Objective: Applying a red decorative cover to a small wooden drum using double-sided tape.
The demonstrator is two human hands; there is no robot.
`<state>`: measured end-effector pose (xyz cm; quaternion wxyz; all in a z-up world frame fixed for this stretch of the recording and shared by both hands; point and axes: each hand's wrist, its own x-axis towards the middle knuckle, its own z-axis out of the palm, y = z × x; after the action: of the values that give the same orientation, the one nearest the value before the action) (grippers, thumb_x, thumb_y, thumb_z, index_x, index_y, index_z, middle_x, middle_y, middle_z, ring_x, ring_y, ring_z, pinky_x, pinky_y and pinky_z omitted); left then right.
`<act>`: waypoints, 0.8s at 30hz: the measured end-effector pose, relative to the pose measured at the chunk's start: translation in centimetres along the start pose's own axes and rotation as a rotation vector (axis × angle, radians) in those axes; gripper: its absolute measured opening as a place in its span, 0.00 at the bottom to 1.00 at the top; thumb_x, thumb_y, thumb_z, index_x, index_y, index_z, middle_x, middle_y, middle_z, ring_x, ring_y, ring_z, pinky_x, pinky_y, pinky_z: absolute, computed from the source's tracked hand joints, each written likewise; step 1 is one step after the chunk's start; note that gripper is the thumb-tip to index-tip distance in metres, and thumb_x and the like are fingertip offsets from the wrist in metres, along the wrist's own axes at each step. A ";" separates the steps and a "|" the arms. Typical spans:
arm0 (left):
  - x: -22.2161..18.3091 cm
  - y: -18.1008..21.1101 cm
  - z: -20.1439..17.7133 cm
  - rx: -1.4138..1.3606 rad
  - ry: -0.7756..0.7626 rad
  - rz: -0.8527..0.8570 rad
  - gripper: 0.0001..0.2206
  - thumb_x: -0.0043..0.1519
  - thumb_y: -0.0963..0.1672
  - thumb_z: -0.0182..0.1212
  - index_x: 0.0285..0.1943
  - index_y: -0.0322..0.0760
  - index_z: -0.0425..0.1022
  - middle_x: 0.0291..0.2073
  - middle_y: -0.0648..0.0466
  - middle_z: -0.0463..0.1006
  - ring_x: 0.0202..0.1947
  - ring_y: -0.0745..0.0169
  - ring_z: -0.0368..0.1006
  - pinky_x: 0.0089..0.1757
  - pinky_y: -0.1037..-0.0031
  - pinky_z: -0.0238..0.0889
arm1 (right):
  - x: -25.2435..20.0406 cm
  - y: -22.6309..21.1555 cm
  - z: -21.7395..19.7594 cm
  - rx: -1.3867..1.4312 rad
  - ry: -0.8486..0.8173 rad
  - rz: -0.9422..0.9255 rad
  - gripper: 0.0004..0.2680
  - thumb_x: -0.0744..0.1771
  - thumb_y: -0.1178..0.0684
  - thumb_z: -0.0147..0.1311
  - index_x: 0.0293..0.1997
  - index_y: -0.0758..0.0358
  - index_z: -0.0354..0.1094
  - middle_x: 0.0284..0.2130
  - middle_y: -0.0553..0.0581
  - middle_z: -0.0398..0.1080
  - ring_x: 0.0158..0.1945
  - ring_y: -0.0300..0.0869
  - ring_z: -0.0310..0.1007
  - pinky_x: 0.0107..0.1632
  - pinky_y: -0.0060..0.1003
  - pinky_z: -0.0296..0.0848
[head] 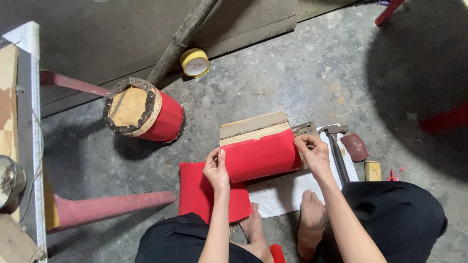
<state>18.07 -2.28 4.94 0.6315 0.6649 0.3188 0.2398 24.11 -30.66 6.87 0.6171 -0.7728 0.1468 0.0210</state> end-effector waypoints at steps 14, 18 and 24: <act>-0.1 0.1 -0.1 -0.009 -0.006 0.016 0.08 0.62 0.41 0.69 0.48 0.36 0.82 0.39 0.54 0.78 0.43 0.69 0.76 0.50 0.74 0.70 | 1.3 0.0 -0.5 -0.011 -0.068 -0.144 0.04 0.65 0.50 0.69 0.35 0.56 0.80 0.27 0.52 0.73 0.39 0.36 0.71 0.45 0.32 0.71; -0.1 -0.1 0.0 -0.012 -0.005 -0.001 0.08 0.62 0.42 0.69 0.49 0.37 0.83 0.40 0.55 0.79 0.44 0.70 0.76 0.49 0.75 0.69 | 2.0 0.6 0.1 0.054 -0.083 -0.094 0.03 0.65 0.50 0.68 0.35 0.54 0.81 0.28 0.51 0.75 0.38 0.34 0.71 0.43 0.30 0.72; 0.8 -1.6 -0.2 -0.065 -0.008 -0.055 0.09 0.62 0.42 0.70 0.50 0.36 0.82 0.39 0.53 0.81 0.42 0.68 0.76 0.47 0.73 0.71 | 1.4 0.2 0.4 0.080 -0.051 -0.054 0.04 0.67 0.50 0.66 0.40 0.56 0.81 0.30 0.53 0.76 0.38 0.34 0.70 0.43 0.33 0.73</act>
<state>18.29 -1.53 3.35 0.6602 0.6360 0.3267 0.2300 25.46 -30.60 6.24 0.6514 -0.7504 0.1109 0.0180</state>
